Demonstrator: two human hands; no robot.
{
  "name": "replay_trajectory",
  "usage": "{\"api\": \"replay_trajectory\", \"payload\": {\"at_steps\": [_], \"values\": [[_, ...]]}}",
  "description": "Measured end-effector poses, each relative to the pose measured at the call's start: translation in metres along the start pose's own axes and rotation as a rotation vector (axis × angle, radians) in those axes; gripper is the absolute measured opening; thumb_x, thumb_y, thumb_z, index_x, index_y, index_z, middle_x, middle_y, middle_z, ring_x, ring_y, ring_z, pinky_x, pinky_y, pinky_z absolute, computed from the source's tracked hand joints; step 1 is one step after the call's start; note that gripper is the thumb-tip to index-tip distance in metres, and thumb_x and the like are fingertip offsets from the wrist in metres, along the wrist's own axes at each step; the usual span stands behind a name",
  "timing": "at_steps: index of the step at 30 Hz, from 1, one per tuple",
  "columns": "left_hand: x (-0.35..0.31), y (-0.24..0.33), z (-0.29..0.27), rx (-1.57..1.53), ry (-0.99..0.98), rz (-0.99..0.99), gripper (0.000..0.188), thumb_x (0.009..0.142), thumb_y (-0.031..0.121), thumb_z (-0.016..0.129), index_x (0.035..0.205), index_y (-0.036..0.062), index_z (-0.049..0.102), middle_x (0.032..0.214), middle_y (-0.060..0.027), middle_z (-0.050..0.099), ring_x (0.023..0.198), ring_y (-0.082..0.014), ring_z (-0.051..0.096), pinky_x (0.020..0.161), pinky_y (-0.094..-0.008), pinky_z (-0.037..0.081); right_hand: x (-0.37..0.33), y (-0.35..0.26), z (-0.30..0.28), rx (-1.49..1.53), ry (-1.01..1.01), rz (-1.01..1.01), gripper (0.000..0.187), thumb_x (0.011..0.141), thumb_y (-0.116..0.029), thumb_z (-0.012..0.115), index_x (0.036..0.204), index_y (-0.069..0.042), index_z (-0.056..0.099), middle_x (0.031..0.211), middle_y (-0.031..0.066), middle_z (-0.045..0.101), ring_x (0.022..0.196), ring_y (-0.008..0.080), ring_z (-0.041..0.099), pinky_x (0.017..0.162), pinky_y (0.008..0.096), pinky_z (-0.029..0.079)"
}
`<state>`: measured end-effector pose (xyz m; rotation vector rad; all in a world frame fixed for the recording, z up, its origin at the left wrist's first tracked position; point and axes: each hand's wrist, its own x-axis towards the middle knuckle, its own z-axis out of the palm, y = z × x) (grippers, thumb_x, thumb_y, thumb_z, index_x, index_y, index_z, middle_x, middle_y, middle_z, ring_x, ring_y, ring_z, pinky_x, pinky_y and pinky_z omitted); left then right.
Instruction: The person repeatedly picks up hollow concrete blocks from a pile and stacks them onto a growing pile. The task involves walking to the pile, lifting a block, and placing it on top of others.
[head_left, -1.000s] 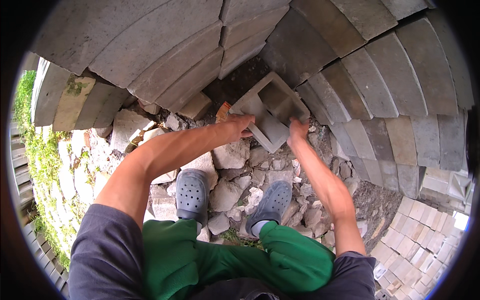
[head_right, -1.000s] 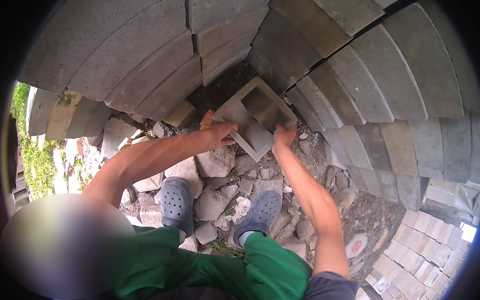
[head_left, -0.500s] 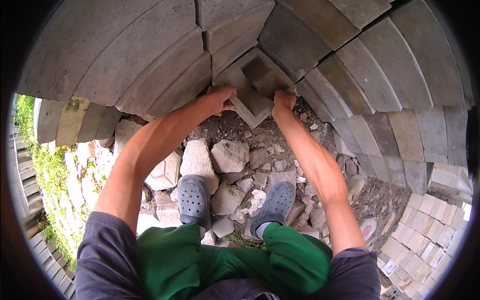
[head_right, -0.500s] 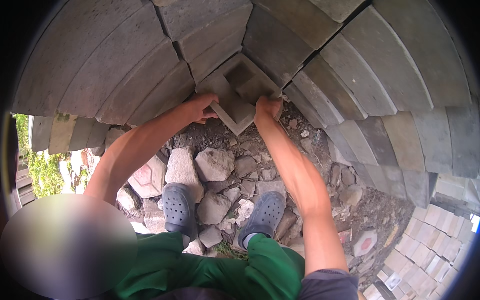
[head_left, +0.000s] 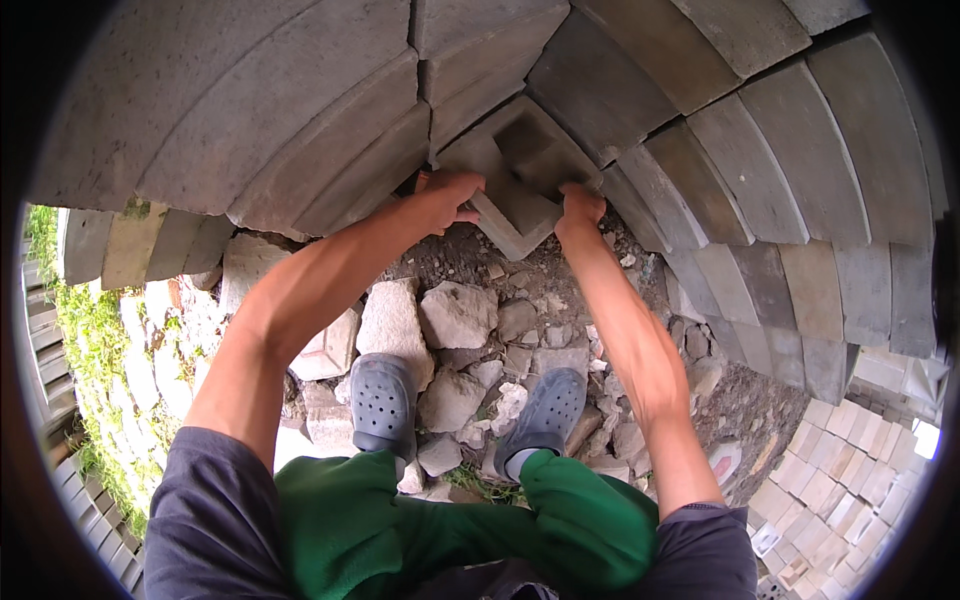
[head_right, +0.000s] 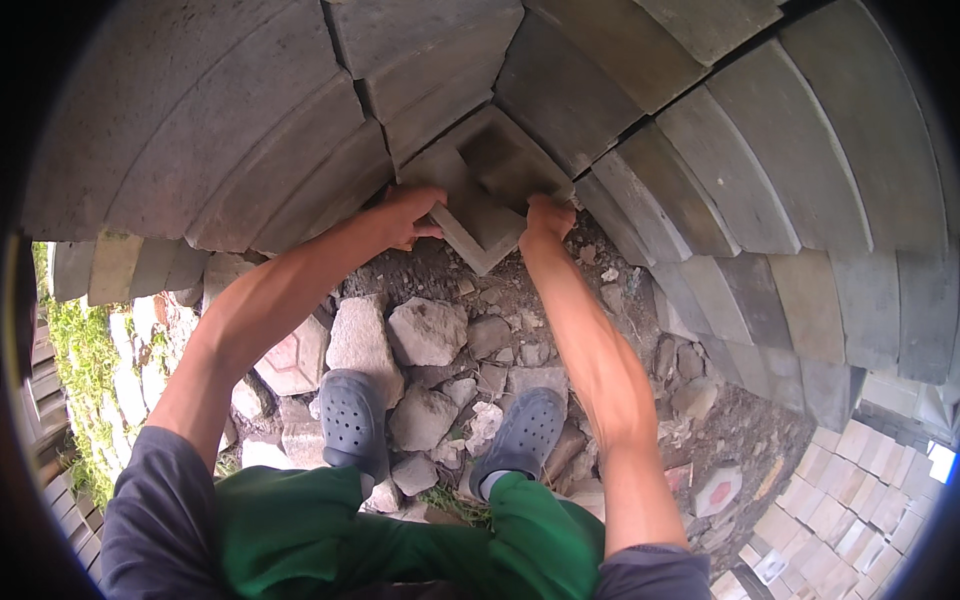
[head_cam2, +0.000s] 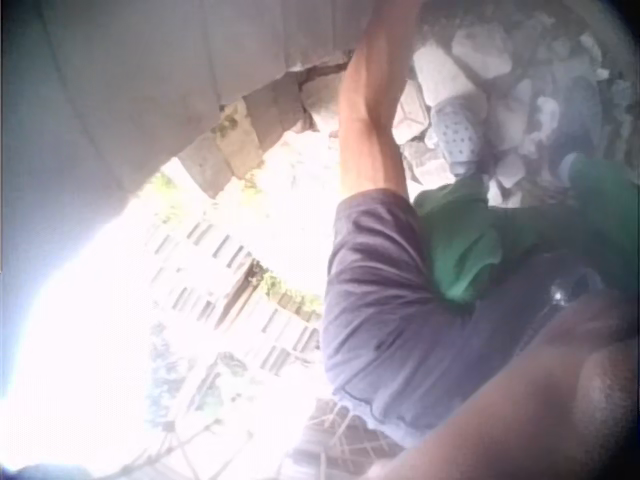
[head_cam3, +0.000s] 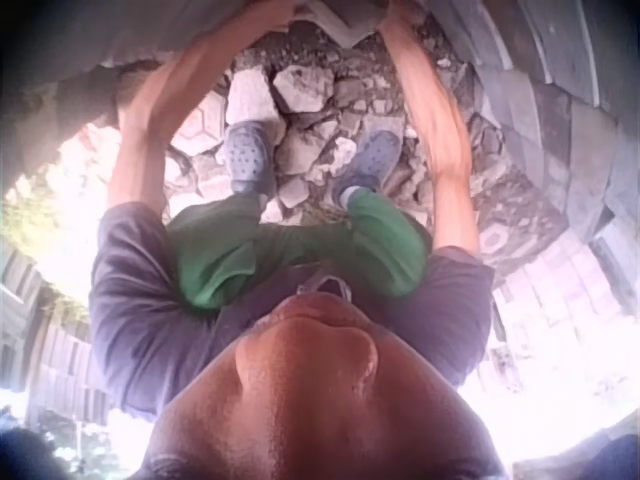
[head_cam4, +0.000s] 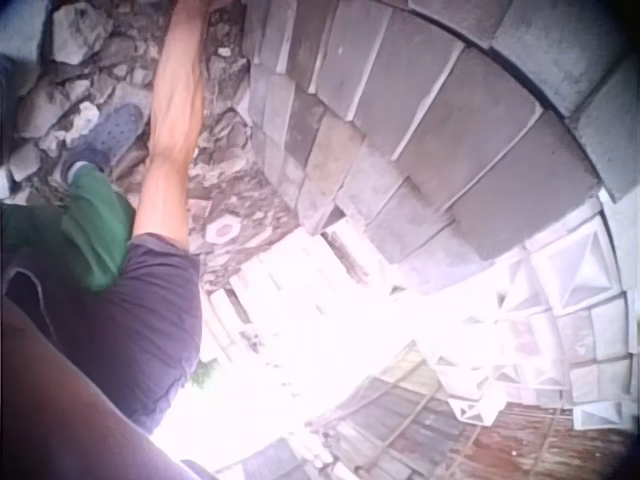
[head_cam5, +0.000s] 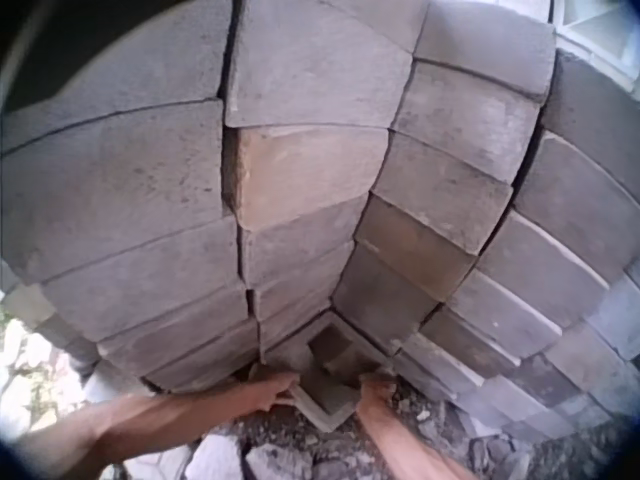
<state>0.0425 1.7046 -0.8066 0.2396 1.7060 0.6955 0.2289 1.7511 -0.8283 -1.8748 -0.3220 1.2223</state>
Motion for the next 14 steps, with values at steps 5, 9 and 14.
{"api": "replay_trajectory", "payload": {"at_steps": [5, 9, 14], "values": [[0.001, 0.002, -0.004, 0.034, -0.058, -0.016, 0.039, 0.071, 0.013, 0.068, 0.104, -0.0044, 0.055, 0.097, -0.0147, 0.061, 0.072, -0.0308, 0.068, 0.056, -0.0292, 0.061, -0.007, 0.005, -0.010, 0.066, -0.025, -0.079, 0.062, 0.068, 0.002, 0.065, 0.128, -0.001, 0.047, 0.125, 0.0140, 0.053, 0.109, 0.0274, 0.055, 0.087, 0.0407, 0.049], [0.009, 0.000, -0.004, 0.043, -0.018, -0.021, 0.036, 0.073, 0.015, 0.067, 0.101, -0.0029, 0.056, 0.097, -0.0144, 0.061, 0.074, -0.0294, 0.068, 0.057, -0.0288, 0.061, 0.009, 0.013, 0.002, 0.039, -0.004, -0.119, 0.062, 0.070, 0.003, 0.063, 0.130, -0.001, 0.045, 0.125, 0.0142, 0.054, 0.110, 0.0277, 0.055, 0.089, 0.0397, 0.048], [0.027, -0.008, -0.023, -0.008, -0.131, -0.066, 0.039, 0.075, 0.016, 0.066, 0.109, 0.0012, 0.053, 0.103, -0.0137, 0.059, 0.082, -0.0316, 0.068, 0.061, -0.0290, 0.062, 0.058, 0.046, 0.016, -0.456, 0.036, -0.202, 0.061, 0.080, -0.012, 0.059, 0.138, -0.011, 0.039, 0.129, 0.0147, 0.053, 0.117, 0.0279, 0.053, 0.092, 0.0366, 0.050]]}}
